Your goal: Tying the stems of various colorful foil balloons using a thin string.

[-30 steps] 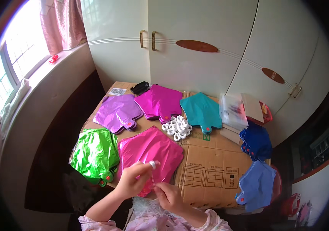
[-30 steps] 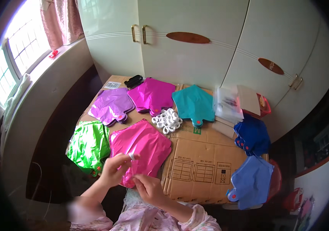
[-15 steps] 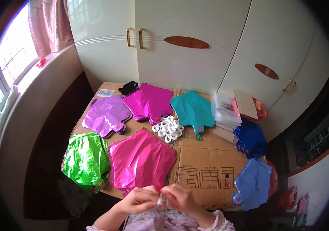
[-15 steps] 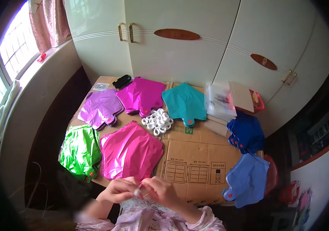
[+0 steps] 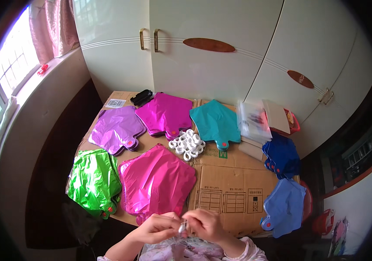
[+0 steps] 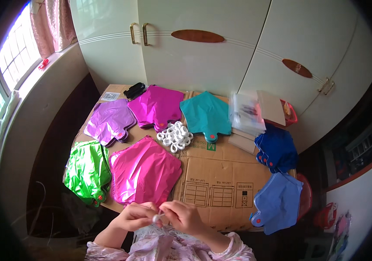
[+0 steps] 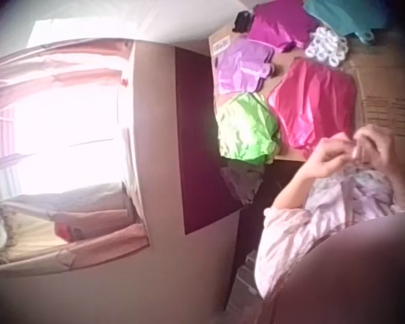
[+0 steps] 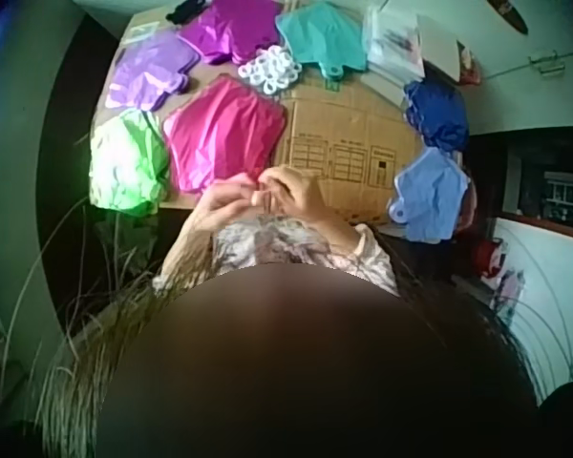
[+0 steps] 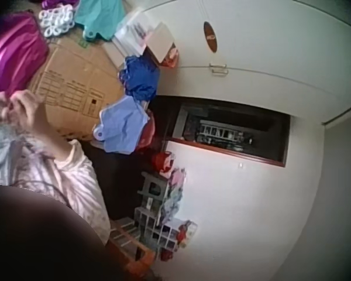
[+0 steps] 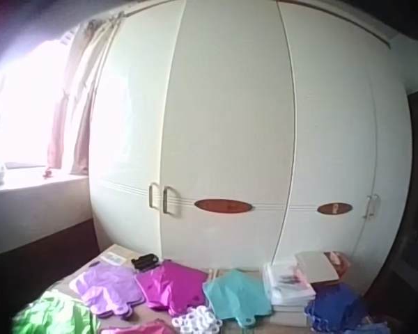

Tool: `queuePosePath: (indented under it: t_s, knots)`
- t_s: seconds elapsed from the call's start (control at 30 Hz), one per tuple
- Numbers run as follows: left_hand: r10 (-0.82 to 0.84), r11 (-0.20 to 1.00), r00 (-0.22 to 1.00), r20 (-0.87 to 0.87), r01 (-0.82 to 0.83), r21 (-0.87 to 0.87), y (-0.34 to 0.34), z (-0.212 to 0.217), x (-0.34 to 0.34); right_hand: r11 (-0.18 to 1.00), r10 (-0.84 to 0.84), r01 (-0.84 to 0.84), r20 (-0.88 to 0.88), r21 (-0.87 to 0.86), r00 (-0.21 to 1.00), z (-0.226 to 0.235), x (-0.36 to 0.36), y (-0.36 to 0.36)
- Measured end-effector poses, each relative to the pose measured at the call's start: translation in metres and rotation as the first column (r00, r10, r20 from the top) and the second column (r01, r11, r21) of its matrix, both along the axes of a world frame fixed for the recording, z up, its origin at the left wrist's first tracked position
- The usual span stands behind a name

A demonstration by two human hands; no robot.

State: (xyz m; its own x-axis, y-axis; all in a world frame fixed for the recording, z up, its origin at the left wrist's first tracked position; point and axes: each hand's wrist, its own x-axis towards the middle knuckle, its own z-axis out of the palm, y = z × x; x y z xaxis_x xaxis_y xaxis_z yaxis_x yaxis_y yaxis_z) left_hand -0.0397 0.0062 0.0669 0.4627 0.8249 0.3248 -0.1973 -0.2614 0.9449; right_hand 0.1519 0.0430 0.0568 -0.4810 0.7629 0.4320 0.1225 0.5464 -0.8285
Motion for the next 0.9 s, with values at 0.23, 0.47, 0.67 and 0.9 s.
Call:
queuePosePath:
  t_s: [0.23, 0.47, 0.67, 0.9]
  knots:
    - [0.163, 0.986, 0.978, -0.133, -0.159, 0.041, -0.003, -0.004, 0.002, 0.998, 0.049, -0.050, 0.028, 0.031, 0.998, 0.002, 0.001, -0.003]
    - [0.226, 0.974, 0.957, -0.183, -0.219, 0.061, -0.002, -0.002, 0.006, 0.997, 0.043, -0.045, 0.035, 0.058, 0.998, 0.007, 0.009, -0.011]
    - [0.371, 0.921, 0.797, -0.476, -0.248, 0.301, 0.003, -0.011, 0.004, 0.994, 0.098, -0.103, 0.099, 0.046, 0.990, 0.007, 0.010, -0.016]
    - [0.342, 0.939, 0.913, -0.220, -0.336, 0.065, 0.006, -0.015, 0.015, 0.994, -0.086, 0.083, 0.044, 0.070, 0.995, 0.001, -0.001, -0.013]
